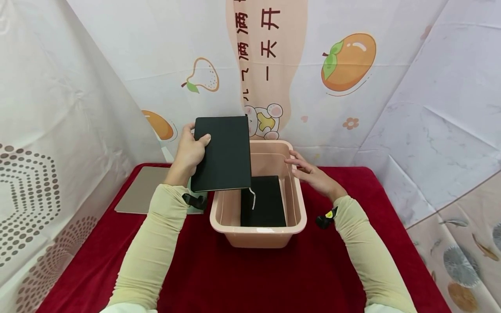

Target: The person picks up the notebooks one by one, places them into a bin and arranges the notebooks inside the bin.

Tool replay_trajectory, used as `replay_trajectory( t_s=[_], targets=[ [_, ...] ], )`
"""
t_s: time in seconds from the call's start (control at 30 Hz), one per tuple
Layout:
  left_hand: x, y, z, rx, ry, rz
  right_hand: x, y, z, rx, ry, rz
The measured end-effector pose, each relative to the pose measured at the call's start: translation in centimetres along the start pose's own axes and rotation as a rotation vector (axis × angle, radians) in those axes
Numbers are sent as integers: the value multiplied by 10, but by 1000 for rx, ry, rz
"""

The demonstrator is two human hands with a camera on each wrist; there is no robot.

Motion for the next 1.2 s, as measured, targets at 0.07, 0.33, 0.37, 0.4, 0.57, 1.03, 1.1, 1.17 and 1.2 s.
replay_trajectory(
  t_s=[0.07,0.33,0.37,0.4,0.57,1.03,1.1,1.17,1.2],
  targets=[
    [0,0,4,2,-7,-4,0,0,0,-3,-4,3],
    [0,2,19,19,-1,-27,0,1,1,-5,-12,-2],
    [1,2,21,19,1,-32,1,0,1,-4,-11,-5],
    [1,3,23,18,2,-37,1,0,1,-4,-10,-7],
    [4,6,32,6,-1,-45,1,0,1,-11,3,-2],
    [2,7,52,-26,59,-32,-2,1,1,-9,-4,1],
    [2,7,56,-22,49,-34,-1,0,1,-11,2,3],
    [2,8,59,-19,37,-33,-1,0,1,-12,11,1],
    [2,8,60,-17,31,-30,-2,0,1,-13,18,0]
  ],
)
Point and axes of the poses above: each hand's wrist, its own y-axis towards the middle knuckle, its own z-axis out of the palm, x = y × z, the point moved 5 cm from there along y, towards the middle knuckle, and after that the axes turned 4 degrees about z, right-handed, at the moved point
